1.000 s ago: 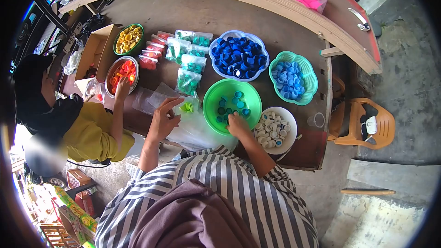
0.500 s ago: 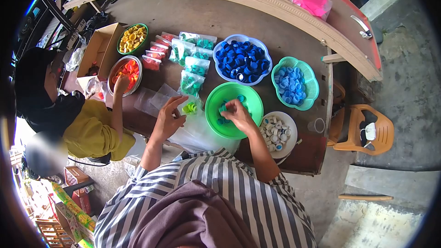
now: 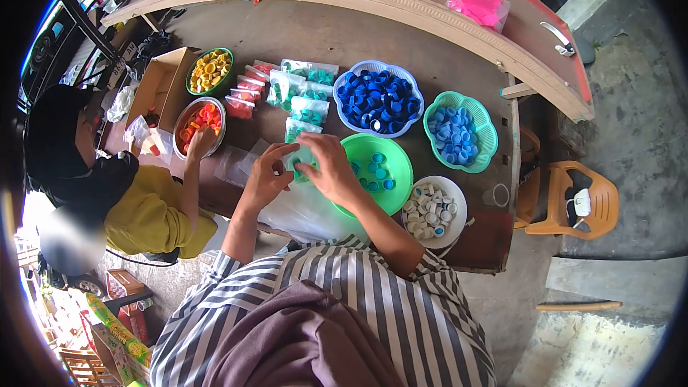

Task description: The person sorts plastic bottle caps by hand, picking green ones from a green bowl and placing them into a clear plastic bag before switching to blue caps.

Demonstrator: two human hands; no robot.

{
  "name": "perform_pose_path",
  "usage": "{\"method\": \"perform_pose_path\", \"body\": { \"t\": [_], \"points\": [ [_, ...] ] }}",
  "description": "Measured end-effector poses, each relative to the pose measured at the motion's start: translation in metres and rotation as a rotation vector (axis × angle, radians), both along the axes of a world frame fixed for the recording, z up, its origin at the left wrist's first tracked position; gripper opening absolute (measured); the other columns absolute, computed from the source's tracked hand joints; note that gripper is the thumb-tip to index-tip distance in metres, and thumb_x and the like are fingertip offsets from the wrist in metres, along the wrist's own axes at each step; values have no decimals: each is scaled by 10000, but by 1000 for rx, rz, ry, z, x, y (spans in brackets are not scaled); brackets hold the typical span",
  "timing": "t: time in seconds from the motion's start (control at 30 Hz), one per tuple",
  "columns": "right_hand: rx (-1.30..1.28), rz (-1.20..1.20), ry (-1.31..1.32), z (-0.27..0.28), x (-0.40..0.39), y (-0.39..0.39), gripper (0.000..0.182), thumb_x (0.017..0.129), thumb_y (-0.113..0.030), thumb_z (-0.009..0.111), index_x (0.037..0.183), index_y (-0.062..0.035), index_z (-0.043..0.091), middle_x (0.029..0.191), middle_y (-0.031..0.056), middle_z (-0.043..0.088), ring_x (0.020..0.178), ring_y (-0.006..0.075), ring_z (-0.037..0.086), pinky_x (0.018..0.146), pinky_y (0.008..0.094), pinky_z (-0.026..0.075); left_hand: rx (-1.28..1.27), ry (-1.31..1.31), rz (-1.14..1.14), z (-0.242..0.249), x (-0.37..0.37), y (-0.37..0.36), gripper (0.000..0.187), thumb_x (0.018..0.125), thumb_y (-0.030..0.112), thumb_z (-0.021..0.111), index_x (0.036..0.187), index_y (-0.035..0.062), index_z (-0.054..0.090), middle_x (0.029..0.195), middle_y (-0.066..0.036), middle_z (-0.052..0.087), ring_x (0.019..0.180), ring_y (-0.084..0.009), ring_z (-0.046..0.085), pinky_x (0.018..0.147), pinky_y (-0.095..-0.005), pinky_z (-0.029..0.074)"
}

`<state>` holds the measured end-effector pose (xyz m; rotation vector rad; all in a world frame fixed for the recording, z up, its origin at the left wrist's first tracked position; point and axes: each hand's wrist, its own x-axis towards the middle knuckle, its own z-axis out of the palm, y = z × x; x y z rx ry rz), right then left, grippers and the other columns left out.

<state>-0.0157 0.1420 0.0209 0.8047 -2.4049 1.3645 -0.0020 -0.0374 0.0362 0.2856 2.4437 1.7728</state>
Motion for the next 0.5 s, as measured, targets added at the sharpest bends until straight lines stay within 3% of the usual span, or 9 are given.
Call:
{"method": "perform_pose_path", "body": {
  "t": [0.07,0.17,0.2,0.23,0.3,0.37,0.43,0.47,0.5],
  "points": [
    [-79,62,-156,-29,-11,14,539,816,21,561,1337,-75,463,1264,148,531,1168,312,496,1006,392,388,12,5,4,7,-2,0,486,700,-9,589,1186,-26,597,1118,-129,581,592,-122,574,518,-259,494],
    [-197,233,-374,-20,1,25,557,806,5,553,1348,-81,451,1287,154,517,1162,292,507,996,392,396,-5,-48,-38,15,-2,1,473,702,-11,578,1174,-16,611,1059,-116,603,578,-115,555,534,-255,480],
    [-112,254,-395,-27,3,27,575,823,-36,566,1375,-98,419,1221,157,564,1064,254,570,935,382,438,-2,-4,-82,16,-3,3,429,728,-7,580,1155,-6,622,1034,-97,606,564,-91,523,525,-240,456],
    [-113,252,-392,-36,4,27,575,823,-36,566,1375,-98,419,1221,157,564,1064,254,570,935,382,438,0,40,-127,17,-3,5,386,754,-3,583,1137,5,634,1010,-78,610,549,-68,491,516,-226,433],
    [-107,241,-608,-48,4,28,487,863,-36,537,1342,-99,473,1107,153,615,937,224,620,820,357,489,15,-3,-153,29,-3,7,391,782,37,607,1172,17,615,1030,-68,611,577,-64,493,542,-224,429],
    [-72,213,-600,-14,6,27,413,891,-33,501,1301,-83,512,1061,139,628,887,208,628,768,343,509,27,-44,-173,35,-5,7,402,811,77,632,1208,30,595,1050,-57,613,605,-60,495,569,-222,425],
    [-39,186,-593,6,9,29,354,918,-29,465,1260,-66,550,1016,125,642,837,191,637,716,330,529,389,-115,-255,38,-7,5,495,831,170,695,1288,44,550,1162,-61,589,753,-84,539,663,-247,453],
    [-182,186,-636,9,10,30,314,940,-31,438,1221,-52,575,1029,112,640,840,178,634,695,318,545,356,-44,-340,21,-18,-5,740,787,320,767,1396,67,432,1263,-54,543,1013,-147,547,867,-302,444],
    [-325,185,-676,13,11,33,290,962,-34,412,1182,-37,601,1043,99,638,842,165,632,674,306,561,352,-39,-345,11,-21,-4,740,787,320,767,1396,67,432,1263,-54,543,1013,-147,547,867,-302,444]
  ]
}}
